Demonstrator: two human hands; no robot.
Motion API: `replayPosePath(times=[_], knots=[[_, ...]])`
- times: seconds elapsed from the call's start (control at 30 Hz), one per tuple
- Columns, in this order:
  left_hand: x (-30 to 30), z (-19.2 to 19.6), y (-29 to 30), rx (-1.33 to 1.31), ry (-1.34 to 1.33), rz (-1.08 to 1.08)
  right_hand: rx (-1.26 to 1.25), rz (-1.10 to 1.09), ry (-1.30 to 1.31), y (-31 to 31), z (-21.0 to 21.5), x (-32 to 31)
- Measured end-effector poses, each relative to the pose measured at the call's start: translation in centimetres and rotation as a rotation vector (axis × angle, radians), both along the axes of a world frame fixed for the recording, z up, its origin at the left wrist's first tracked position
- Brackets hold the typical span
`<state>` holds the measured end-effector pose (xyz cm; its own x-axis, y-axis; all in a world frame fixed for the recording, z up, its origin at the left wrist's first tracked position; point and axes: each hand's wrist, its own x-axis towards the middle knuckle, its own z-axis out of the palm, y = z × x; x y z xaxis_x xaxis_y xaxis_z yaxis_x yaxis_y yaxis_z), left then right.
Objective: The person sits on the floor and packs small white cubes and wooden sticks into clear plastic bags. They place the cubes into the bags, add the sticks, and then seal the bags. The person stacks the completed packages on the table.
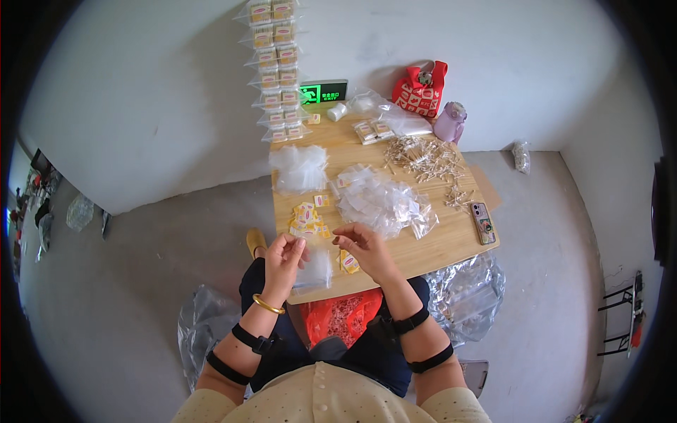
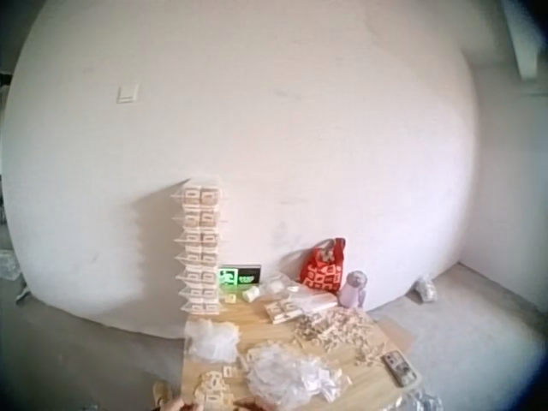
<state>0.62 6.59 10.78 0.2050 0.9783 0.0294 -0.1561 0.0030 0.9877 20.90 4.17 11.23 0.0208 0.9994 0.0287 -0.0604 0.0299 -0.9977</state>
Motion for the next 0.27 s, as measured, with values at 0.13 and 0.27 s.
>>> replayPosePath(times=[0.13,0.27], knots=[[0.7,0.5,-0.4,0.007,-0.042,-0.007,-0.027,0.071,0.045,0.1,-0.6,-1.1],[0.4,0.1,-0.3,-0.031,0.052,-0.098,-0.025,0.097,0.078,0.3,-2.3,-1.6]])
